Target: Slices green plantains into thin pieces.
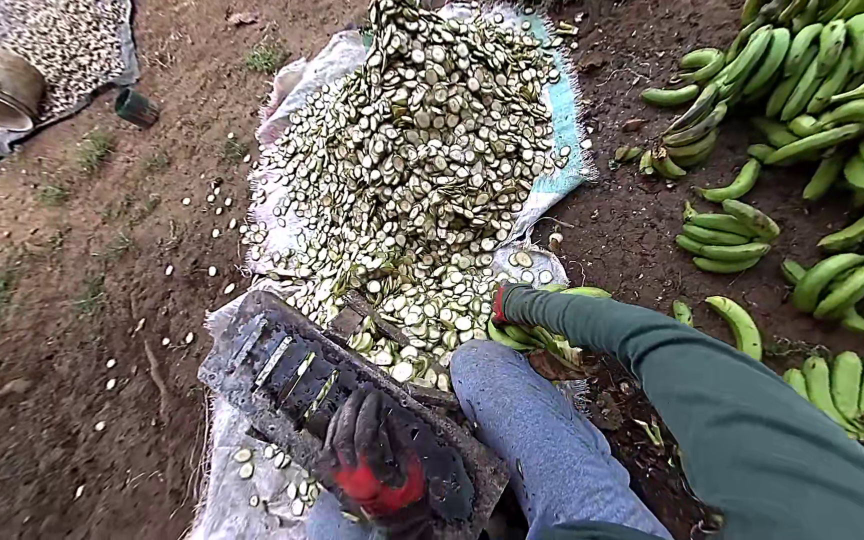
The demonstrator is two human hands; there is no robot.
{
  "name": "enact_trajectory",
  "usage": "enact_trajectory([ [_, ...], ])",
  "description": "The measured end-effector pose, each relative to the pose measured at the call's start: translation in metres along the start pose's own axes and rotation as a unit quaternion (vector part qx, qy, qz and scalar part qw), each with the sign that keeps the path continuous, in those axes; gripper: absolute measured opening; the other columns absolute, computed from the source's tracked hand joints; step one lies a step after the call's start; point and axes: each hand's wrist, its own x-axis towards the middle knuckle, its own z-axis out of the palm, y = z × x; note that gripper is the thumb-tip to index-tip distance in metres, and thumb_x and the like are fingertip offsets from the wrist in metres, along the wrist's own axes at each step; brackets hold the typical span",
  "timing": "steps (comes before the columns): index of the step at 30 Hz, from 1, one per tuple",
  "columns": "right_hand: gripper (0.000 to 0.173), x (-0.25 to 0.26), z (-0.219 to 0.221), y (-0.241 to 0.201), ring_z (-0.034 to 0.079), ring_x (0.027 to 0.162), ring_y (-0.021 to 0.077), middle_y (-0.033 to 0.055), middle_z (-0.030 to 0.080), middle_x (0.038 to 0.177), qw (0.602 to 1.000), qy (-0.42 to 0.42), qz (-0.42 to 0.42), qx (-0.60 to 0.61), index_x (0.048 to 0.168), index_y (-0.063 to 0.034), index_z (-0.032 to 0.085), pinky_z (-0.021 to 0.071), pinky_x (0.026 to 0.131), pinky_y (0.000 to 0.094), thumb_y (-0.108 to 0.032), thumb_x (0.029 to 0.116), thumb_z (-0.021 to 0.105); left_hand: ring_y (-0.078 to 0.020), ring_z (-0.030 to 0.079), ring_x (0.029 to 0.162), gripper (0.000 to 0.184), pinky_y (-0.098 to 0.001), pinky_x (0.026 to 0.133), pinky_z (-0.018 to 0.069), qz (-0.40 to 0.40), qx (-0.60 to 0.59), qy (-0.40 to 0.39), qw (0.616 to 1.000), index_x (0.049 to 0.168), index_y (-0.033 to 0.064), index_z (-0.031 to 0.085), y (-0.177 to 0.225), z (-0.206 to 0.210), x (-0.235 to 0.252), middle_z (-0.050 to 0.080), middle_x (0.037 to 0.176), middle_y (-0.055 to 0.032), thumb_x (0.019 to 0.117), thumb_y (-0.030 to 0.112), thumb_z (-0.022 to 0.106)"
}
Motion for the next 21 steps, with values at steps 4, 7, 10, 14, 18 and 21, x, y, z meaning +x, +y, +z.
enact_trajectory([
  [4,0.062,-0.054,-0.028,0.001,0.050,0.135,0.0477,0.0331,0.054,0.140,0.999,0.005,0.012,0.030,0.130,0.0089,0.061,0.0409,0.107,0.0662,-0.043,0.0979,0.065,-0.0440,0.056,0.129,0.064,-0.0608,0.110,0.0384,-0.045,-0.103,-0.262,0.959,0.132,-0.0014,0.064,0.100,0.067,0.011,0.063,0.136,-0.0232,0.0850,0.040,0.070],
  [7,0.060,-0.009,-0.006,0.031,0.042,0.142,0.0484,0.0299,0.052,0.146,0.991,-0.007,-0.119,-0.067,0.142,0.0003,0.057,0.0243,0.117,0.0694,-0.046,0.1045,0.052,-0.0397,0.028,0.151,0.100,-0.0555,0.122,0.0214,-0.098,0.023,-0.595,0.797,0.159,0.0051,0.030,0.154,0.108,0.019,0.031,0.163,-0.0212,0.0860,0.059,0.071],
  [10,0.044,-0.022,-0.004,0.039,0.046,0.139,0.0465,0.0255,0.053,0.146,0.961,-0.063,-0.219,-0.159,0.149,-0.0089,0.052,0.0270,0.114,0.0702,-0.022,0.1069,0.050,-0.0416,0.022,0.153,0.111,-0.0570,0.123,0.0142,-0.080,0.108,-0.669,0.731,0.162,0.0039,0.019,0.177,0.137,0.004,0.023,0.165,-0.0246,0.0828,0.061,0.072],
  [14,0.047,-0.068,-0.004,0.045,0.038,0.142,0.0532,0.0336,0.045,0.150,0.953,-0.030,-0.242,-0.179,0.142,0.0054,0.053,0.0287,0.114,0.0693,-0.023,0.1050,0.055,-0.0416,0.022,0.153,0.119,-0.0544,0.124,0.0148,-0.129,0.075,-0.609,0.779,0.161,-0.0014,0.017,0.176,0.148,-0.011,0.021,0.165,-0.0261,0.0808,0.067,0.071],
  [18,0.047,-0.120,-0.030,0.063,0.028,0.149,0.0515,0.0314,0.040,0.156,0.963,0.026,-0.222,-0.150,0.146,0.0069,0.049,0.0167,0.122,0.0659,-0.018,0.1064,0.053,-0.0390,0.027,0.152,0.125,-0.0540,0.121,0.0246,-0.181,-0.002,-0.547,0.817,0.163,0.0055,0.017,0.155,0.166,-0.003,0.024,0.165,-0.0231,0.0737,0.066,0.080],
  [21,0.065,-0.157,-0.049,0.094,0.044,0.136,0.0518,0.0296,0.053,0.142,0.944,0.150,-0.246,-0.163,0.138,-0.0006,0.060,0.0297,0.113,0.0693,-0.002,0.0769,0.084,-0.0477,0.029,0.149,0.119,-0.0613,0.114,0.0350,-0.168,-0.136,-0.466,0.858,0.162,0.0176,0.029,0.141,0.178,0.008,0.016,0.166,-0.0291,0.0669,0.058,0.088],
])
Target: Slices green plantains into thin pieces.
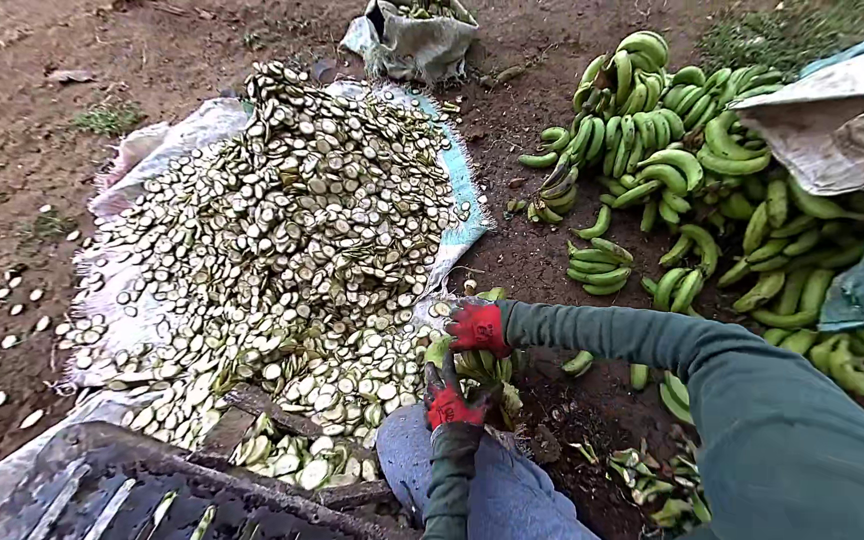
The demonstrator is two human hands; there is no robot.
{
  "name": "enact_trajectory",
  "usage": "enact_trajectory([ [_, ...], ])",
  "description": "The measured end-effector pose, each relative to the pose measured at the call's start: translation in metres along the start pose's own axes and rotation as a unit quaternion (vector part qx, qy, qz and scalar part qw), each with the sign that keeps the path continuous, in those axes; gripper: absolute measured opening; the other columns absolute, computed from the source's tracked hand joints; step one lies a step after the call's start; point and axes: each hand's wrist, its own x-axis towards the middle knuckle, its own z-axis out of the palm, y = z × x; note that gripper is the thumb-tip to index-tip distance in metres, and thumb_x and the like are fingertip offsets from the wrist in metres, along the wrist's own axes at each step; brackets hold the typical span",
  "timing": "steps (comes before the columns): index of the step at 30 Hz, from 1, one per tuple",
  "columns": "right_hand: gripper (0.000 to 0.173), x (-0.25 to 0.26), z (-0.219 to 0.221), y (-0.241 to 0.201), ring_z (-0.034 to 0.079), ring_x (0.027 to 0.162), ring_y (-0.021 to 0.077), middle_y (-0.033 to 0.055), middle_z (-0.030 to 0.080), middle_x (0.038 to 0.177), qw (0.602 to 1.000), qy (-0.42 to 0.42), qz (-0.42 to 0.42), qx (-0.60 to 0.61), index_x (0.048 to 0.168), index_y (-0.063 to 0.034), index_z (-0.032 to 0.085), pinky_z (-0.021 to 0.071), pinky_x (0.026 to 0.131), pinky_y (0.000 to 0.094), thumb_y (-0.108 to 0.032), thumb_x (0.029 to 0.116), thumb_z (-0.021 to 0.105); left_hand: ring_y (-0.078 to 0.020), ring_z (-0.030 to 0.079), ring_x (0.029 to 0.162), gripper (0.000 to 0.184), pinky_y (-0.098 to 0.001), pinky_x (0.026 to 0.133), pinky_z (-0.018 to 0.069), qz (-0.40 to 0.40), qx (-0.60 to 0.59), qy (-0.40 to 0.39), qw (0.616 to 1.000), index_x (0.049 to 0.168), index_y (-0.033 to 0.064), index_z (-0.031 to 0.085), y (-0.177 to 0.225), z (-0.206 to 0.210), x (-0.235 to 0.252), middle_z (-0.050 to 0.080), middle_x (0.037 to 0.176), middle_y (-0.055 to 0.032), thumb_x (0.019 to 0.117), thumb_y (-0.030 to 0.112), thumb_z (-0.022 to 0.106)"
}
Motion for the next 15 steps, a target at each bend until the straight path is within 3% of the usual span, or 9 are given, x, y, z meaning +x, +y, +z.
enact_trajectory([
  [2,0.085,-0.025,-0.006,0.003,0.049,0.131,0.0481,0.0256,0.055,0.139,0.996,0.072,0.053,0.010,0.137,-0.0069,0.060,0.0362,0.109,0.0671,-0.010,0.0588,0.095,-0.0514,0.026,0.149,0.111,-0.0612,0.111,0.0401,0.078,-0.078,0.045,0.993,0.155,0.0157,0.042,0.007,-0.014,0.012,0.008,0.165,-0.0327,0.0617,0.047,0.094],
  [3,0.088,-0.034,-0.006,0.003,0.049,0.132,0.0460,0.0239,0.054,0.140,0.991,0.101,0.089,0.025,0.138,-0.0081,0.059,0.0362,0.110,0.0653,-0.015,0.0575,0.096,-0.0523,0.026,0.148,0.107,-0.0598,0.110,0.0409,0.096,-0.070,0.049,0.992,0.152,0.0157,0.047,0.016,-0.026,0.019,0.008,0.165,-0.0335,0.0611,0.045,0.094],
  [4,0.089,-0.039,-0.002,0.004,0.049,0.133,0.0447,0.0238,0.055,0.141,0.981,0.138,0.125,0.048,0.139,-0.0072,0.059,0.0357,0.112,0.0634,-0.019,0.0580,0.096,-0.0523,0.031,0.145,0.103,-0.0586,0.109,0.0428,0.089,-0.016,0.030,0.995,0.151,0.0190,0.048,0.029,-0.039,0.026,0.010,0.165,-0.0326,0.0626,0.048,0.093],
  [6,0.089,-0.038,0.026,0.003,0.049,0.136,0.0425,0.0234,0.056,0.142,0.953,0.194,0.207,0.107,0.140,-0.0071,0.057,0.0344,0.116,0.0603,-0.024,0.0603,0.094,-0.0515,0.037,0.141,0.103,-0.0622,0.105,0.0441,0.038,0.133,-0.069,0.988,0.157,0.0318,0.038,0.049,-0.048,0.043,0.006,0.168,-0.0252,0.0689,0.048,0.089],
  [9,0.092,-0.025,0.077,0.003,0.042,0.141,0.0462,0.0264,0.047,0.150,0.929,0.114,0.294,0.192,0.149,-0.0113,0.049,0.0301,0.117,0.0634,-0.024,0.0674,0.090,-0.0528,0.045,0.134,0.097,-0.0673,0.095,0.0480,-0.011,0.245,-0.164,0.955,0.157,0.0423,0.035,0.043,-0.005,0.074,0.015,0.167,-0.0244,0.0738,0.035,0.086],
  [11,0.097,-0.022,0.109,0.005,0.040,0.140,0.0501,0.0293,0.041,0.153,0.928,0.033,0.299,0.220,0.152,-0.0089,0.045,0.0328,0.113,0.0673,-0.024,0.0678,0.090,-0.0521,0.044,0.136,0.075,-0.0692,0.102,0.0418,-0.048,0.230,-0.211,0.949,0.155,0.0338,0.043,0.038,0.027,0.083,0.032,0.160,-0.0261,0.0868,0.032,0.075],
  [12,0.098,-0.026,0.120,0.004,0.041,0.141,0.0488,0.0287,0.042,0.153,0.926,0.006,0.298,0.230,0.152,-0.0056,0.044,0.0345,0.113,0.0657,-0.025,0.0681,0.090,-0.0481,0.046,0.137,0.061,-0.0660,0.107,0.0402,-0.074,0.208,-0.225,0.949,0.151,0.0202,0.049,0.041,0.039,0.085,0.044,0.153,-0.0261,0.0954,0.040,0.064],
  [13,0.098,-0.029,0.130,0.003,0.042,0.141,0.0475,0.0286,0.043,0.153,0.925,-0.012,0.295,0.239,0.151,-0.0023,0.043,0.0348,0.114,0.0637,-0.025,0.0685,0.090,-0.0427,0.049,0.137,0.062,-0.0610,0.110,0.0402,-0.111,0.174,-0.226,0.952,0.146,0.0098,0.053,0.046,0.045,0.087,0.052,0.147,-0.0245,0.1001,0.051,0.054],
  [15,0.099,-0.036,0.153,-0.013,0.043,0.140,0.0465,0.0287,0.044,0.151,0.914,-0.044,0.308,0.259,0.151,0.0006,0.041,0.0363,0.113,0.0623,-0.027,0.0687,0.090,-0.0394,0.050,0.137,0.071,-0.0567,0.112,0.0405,-0.157,0.123,-0.230,0.953,0.144,0.0023,0.053,0.047,0.062,0.078,0.056,0.143,-0.0248,0.0995,0.057,0.051],
])
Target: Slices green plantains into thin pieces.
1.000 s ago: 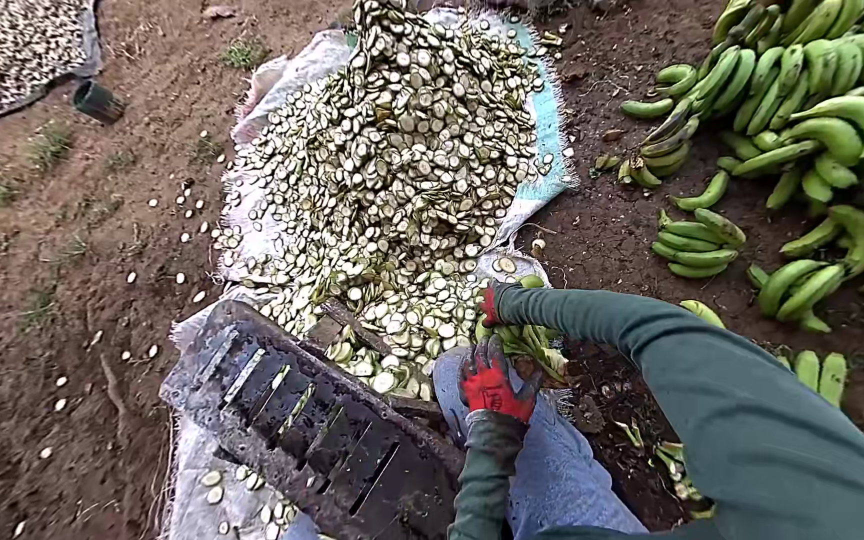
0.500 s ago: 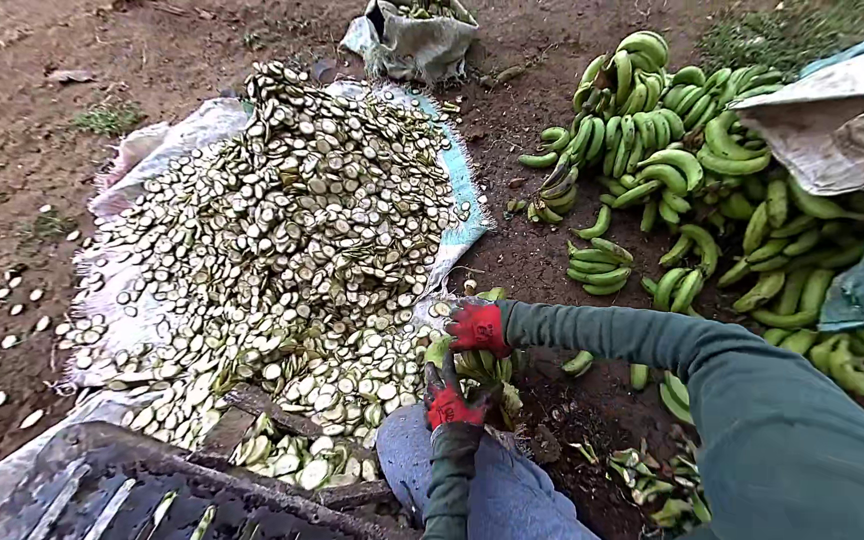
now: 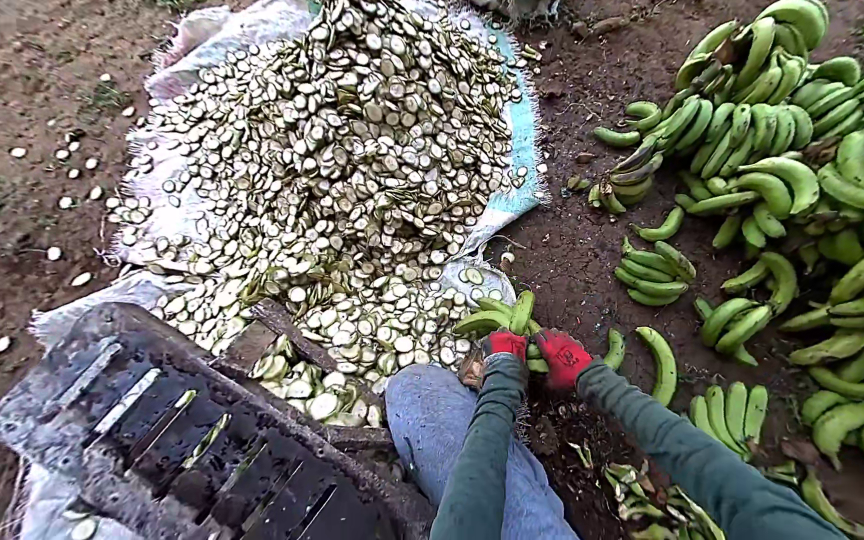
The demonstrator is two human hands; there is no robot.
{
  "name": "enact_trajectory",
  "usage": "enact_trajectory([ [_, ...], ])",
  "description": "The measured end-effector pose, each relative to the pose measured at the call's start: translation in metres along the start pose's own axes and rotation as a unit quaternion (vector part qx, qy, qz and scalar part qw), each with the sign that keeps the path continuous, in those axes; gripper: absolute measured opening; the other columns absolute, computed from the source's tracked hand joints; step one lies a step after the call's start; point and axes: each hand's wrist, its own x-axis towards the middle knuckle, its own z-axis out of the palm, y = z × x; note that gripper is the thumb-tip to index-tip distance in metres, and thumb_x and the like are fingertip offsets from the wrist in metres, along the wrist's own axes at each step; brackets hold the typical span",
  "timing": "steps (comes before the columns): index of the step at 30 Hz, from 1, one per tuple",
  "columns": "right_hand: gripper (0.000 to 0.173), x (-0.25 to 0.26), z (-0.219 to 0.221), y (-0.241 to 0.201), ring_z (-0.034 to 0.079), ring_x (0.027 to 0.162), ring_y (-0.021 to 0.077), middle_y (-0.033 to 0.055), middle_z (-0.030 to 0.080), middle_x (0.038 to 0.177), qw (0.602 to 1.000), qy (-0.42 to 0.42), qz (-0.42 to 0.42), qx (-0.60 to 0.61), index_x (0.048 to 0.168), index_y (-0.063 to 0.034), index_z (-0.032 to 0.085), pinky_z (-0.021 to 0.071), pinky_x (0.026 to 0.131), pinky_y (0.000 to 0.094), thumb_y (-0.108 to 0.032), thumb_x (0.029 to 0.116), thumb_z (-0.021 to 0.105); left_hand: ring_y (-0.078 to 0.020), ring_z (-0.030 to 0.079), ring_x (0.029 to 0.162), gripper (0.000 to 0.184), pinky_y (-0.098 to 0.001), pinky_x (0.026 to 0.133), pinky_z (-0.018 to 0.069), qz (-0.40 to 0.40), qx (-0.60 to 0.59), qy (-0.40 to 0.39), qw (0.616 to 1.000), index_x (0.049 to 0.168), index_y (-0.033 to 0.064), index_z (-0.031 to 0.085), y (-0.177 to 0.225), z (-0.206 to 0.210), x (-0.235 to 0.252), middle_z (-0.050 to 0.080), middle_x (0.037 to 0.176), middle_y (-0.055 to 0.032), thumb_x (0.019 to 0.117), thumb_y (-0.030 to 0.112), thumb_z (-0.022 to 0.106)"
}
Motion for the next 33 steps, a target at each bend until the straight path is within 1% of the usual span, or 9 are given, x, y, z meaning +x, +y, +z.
enact_trajectory([
  [6,0.096,-0.029,0.011,-0.044,0.048,0.136,0.0428,0.0240,0.048,0.149,0.982,-0.013,0.176,0.062,0.151,-0.0037,0.042,0.0434,0.106,0.0622,-0.034,0.0713,0.086,-0.0403,0.050,0.137,0.063,-0.0578,0.111,0.0410,0.007,0.007,-0.029,1.000,0.150,0.0055,0.047,-0.014,0.020,0.012,0.054,0.144,-0.0249,0.1028,0.047,0.050],
  [9,0.098,-0.024,0.004,-0.050,0.046,0.138,0.0448,0.0260,0.045,0.150,0.988,-0.009,0.147,0.046,0.152,-0.0034,0.041,0.0425,0.106,0.0633,-0.030,0.0702,0.087,-0.0428,0.052,0.133,0.061,-0.0627,0.107,0.0432,0.101,0.104,-0.071,0.987,0.147,0.0131,0.053,-0.034,0.009,0.016,0.053,0.147,-0.0221,0.0907,0.031,0.068],
  [13,0.099,-0.010,0.005,-0.028,0.042,0.138,0.0491,0.0291,0.045,0.149,0.998,0.027,0.056,0.004,0.150,-0.0061,0.046,0.0359,0.109,0.0676,-0.019,0.0620,0.090,-0.0321,0.053,0.135,0.064,-0.0596,0.108,0.0433,0.270,0.057,-0.110,0.955,0.147,0.0372,0.053,-0.066,-0.035,0.001,0.053,0.150,-0.0082,0.0877,0.042,0.076],
  [15,0.096,-0.005,-0.007,-0.026,0.040,0.140,0.0492,0.0291,0.045,0.149,0.999,0.027,0.024,-0.019,0.149,-0.0051,0.048,0.0320,0.112,0.0676,-0.015,0.0632,0.089,-0.0425,0.043,0.140,0.092,-0.0655,0.108,0.0400,0.292,0.045,-0.096,0.950,0.154,0.0389,0.040,-0.074,-0.027,0.007,0.037,0.160,-0.0163,0.0757,0.034,0.087],
  [17,0.092,0.000,-0.017,-0.026,0.040,0.141,0.0494,0.0293,0.047,0.149,0.998,0.036,-0.018,-0.050,0.147,-0.0049,0.049,0.0280,0.115,0.0675,-0.011,0.0637,0.088,-0.0476,0.046,0.136,0.116,-0.0667,0.104,0.0431,0.264,0.064,-0.067,0.960,0.160,0.0378,0.026,-0.078,-0.010,0.009,0.035,0.159,-0.0235,0.0670,0.023,0.092],
  [25,0.080,-0.004,-0.042,-0.019,0.041,0.140,0.0523,0.0325,0.052,0.144,0.966,0.251,-0.060,0.005,0.141,-0.0046,0.059,0.0266,0.118,0.0661,-0.016,0.0673,0.087,-0.0457,0.044,0.138,0.105,-0.0618,0.112,0.0348,0.175,0.081,0.103,0.976,0.165,0.0248,0.017,-0.045,-0.058,-0.052,0.045,0.150,-0.0277,0.0813,0.033,0.081],
  [28,0.092,0.026,-0.027,-0.011,0.035,0.146,0.0502,0.0344,0.042,0.152,0.982,0.184,0.002,0.041,0.149,0.0040,0.046,0.0238,0.122,0.0615,-0.021,0.0698,0.087,-0.0498,0.044,0.137,0.097,-0.0657,0.108,0.0374,0.189,0.128,0.065,0.971,0.164,0.0350,0.015,-0.039,-0.049,-0.017,0.041,0.152,-0.0301,0.0887,0.024,0.074],
  [30,0.099,0.042,-0.023,-0.009,0.034,0.146,0.0495,0.0327,0.039,0.155,0.991,0.128,0.033,0.033,0.153,0.0020,0.041,0.0247,0.121,0.0617,-0.021,0.0689,0.087,-0.0544,0.043,0.136,0.080,-0.0720,0.103,0.0382,0.182,0.147,0.014,0.972,0.162,0.0299,0.028,-0.029,-0.043,0.010,0.034,0.157,-0.0307,0.0940,0.017,0.068],
  [33,0.095,0.049,-0.032,-0.028,0.039,0.142,0.0489,0.0306,0.042,0.152,0.994,0.078,0.069,0.013,0.151,-0.0008,0.044,0.0300,0.116,0.0651,-0.024,0.0702,0.087,-0.0501,0.050,0.131,0.093,-0.0702,0.098,0.0441,0.148,0.136,0.012,0.979,0.160,0.0391,0.027,-0.033,-0.040,0.033,0.046,0.150,-0.0275,0.0840,0.024,0.078],
])
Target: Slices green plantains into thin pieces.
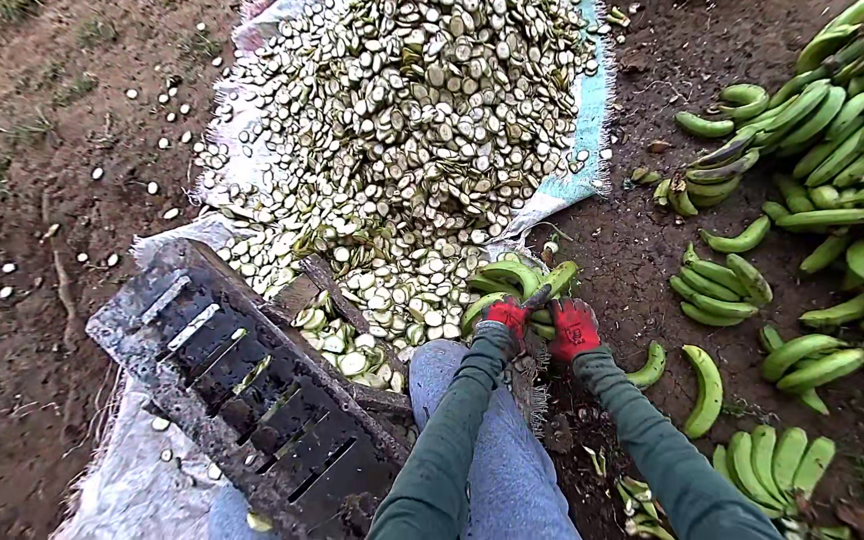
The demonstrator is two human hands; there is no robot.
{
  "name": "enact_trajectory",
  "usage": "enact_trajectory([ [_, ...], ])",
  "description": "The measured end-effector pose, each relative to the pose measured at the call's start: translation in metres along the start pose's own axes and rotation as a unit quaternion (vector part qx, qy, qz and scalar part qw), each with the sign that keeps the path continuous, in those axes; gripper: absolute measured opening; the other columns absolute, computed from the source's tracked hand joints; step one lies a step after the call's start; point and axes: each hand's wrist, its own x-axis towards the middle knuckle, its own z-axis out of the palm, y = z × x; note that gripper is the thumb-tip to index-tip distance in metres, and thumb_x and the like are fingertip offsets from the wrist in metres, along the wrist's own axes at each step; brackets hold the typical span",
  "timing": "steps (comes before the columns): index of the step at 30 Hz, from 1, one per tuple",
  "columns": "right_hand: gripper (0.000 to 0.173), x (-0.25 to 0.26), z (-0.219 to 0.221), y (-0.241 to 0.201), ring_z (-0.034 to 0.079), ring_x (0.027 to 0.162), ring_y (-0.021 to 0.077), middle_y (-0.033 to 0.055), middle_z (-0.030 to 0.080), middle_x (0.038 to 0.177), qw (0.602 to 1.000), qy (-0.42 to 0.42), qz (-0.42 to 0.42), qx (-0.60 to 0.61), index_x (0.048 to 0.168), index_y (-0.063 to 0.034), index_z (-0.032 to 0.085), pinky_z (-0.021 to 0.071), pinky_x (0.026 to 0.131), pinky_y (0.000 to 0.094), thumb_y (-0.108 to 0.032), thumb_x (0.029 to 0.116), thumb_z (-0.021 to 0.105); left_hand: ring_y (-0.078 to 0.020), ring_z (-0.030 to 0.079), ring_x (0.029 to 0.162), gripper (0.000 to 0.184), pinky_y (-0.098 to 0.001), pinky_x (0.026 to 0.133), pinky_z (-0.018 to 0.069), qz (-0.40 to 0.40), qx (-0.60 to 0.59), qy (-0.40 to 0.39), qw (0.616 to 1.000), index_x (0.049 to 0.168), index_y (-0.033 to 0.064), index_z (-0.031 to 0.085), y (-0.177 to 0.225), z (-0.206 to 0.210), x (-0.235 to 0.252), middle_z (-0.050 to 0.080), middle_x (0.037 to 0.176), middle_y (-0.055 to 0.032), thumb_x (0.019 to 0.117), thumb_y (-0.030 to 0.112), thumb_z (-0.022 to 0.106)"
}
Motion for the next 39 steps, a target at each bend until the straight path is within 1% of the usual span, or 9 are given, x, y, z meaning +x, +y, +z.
enact_trajectory([
  [6,0.104,-0.033,0.016,-0.025,0.055,0.130,0.0439,0.0271,0.049,0.148,0.982,-0.048,0.173,0.056,0.152,-0.0006,0.039,0.0474,0.103,0.0611,-0.041,0.0693,0.087,-0.0535,0.047,0.133,0.094,-0.0705,0.102,0.0414,0.013,0.011,-0.041,0.999,0.160,0.0359,0.029,0.004,0.035,0.019,0.043,0.150,-0.0334,0.0818,0.032,0.079],
  [12,0.104,-0.024,0.044,-0.016,0.042,0.140,0.0476,0.0285,0.041,0.154,0.991,-0.031,0.129,0.019,0.154,-0.0021,0.038,0.0378,0.110,0.0646,-0.029,0.0674,0.089,-0.0516,0.047,0.134,0.111,-0.0706,0.104,0.0399,0.083,-0.038,-0.062,0.994,0.161,0.0479,0.012,-0.023,0.038,0.011,0.041,0.153,-0.0298,0.0780,0.038,0.084],
  [15,0.104,-0.015,0.044,-0.016,0.041,0.140,0.0493,0.0301,0.041,0.153,0.994,-0.027,0.106,0.008,0.154,-0.0018,0.039,0.0370,0.110,0.0665,-0.029,0.0665,0.089,-0.0393,0.052,0.133,0.072,-0.0603,0.110,0.0408,0.085,-0.173,0.097,0.976,0.157,0.0384,0.037,-0.024,0.014,-0.002,0.052,0.147,-0.0191,0.0926,0.054,0.066],
  [20,0.110,-0.024,0.045,-0.031,0.035,0.145,0.0505,0.0363,0.033,0.156,0.987,-0.056,0.150,0.020,0.155,0.0094,0.029,0.0320,0.117,0.0617,-0.035,0.0726,0.086,-0.0528,0.002,0.153,0.098,-0.0812,0.112,0.0007,0.008,-0.012,0.120,0.993,0.159,0.0484,0.022,0.037,0.020,0.060,0.010,0.171,-0.0151,0.0766,0.065,0.073],
  [23,0.118,-0.022,0.034,-0.024,0.044,0.140,0.0463,0.0325,0.041,0.153,0.984,-0.048,0.160,0.057,0.159,0.0036,0.022,0.0374,0.115,0.0573,-0.041,0.0705,0.086,-0.0524,0.008,0.153,0.097,-0.0826,0.111,0.0077,-0.046,-0.054,0.078,0.994,0.162,0.0362,0.025,0.049,0.032,0.079,0.018,0.170,-0.0130,0.0805,0.053,0.073],
  [26,0.109,-0.029,0.032,-0.027,0.051,0.134,0.0435,0.0312,0.047,0.148,0.976,-0.065,0.187,0.091,0.155,0.0065,0.029,0.0435,0.109,0.0567,-0.042,0.0739,0.083,-0.0386,0.030,0.151,0.079,-0.0607,0.117,0.0291,-0.073,-0.082,0.005,0.994,0.160,0.0135,0.032,0.051,0.035,0.075,0.032,0.165,-0.0134,0.0943,0.041,0.067],
  [28,0.093,-0.040,0.024,-0.036,0.056,0.130,0.0412,0.0290,0.051,0.145,0.966,-0.070,0.220,0.118,0.149,0.0068,0.039,0.0476,0.105,0.0549,-0.044,0.0810,0.078,-0.0412,0.034,0.148,0.097,-0.0661,0.114,0.0306,-0.013,-0.103,0.168,0.980,0.160,0.0210,0.033,0.043,0.071,0.111,0.039,0.161,-0.0158,0.0772,0.047,0.076],
  [31,0.088,-0.045,0.024,-0.044,0.056,0.129,0.0415,0.0269,0.050,0.147,0.963,-0.064,0.226,0.129,0.148,0.0036,0.044,0.0484,0.103,0.0563,-0.044,0.0826,0.076,-0.0424,0.032,0.148,0.114,-0.0657,0.110,0.0372,0.003,-0.167,0.162,0.973,0.164,0.0283,0.019,0.045,0.058,0.107,0.034,0.161,-0.0190,0.0717,0.036,0.086],
  [39,0.093,-0.056,0.020,-0.046,0.061,0.123,0.0402,0.0234,0.053,0.145,0.966,-0.032,0.210,0.150,0.150,-0.0028,0.043,0.0512,0.099,0.0572,-0.044,0.0773,0.083,-0.0434,0.051,0.133,0.103,-0.0630,0.105,0.0436,-0.035,-0.239,0.140,0.960,0.162,0.0219,0.028,0.048,0.010,0.085,0.054,0.144,-0.0243,0.0755,0.027,0.085],
])
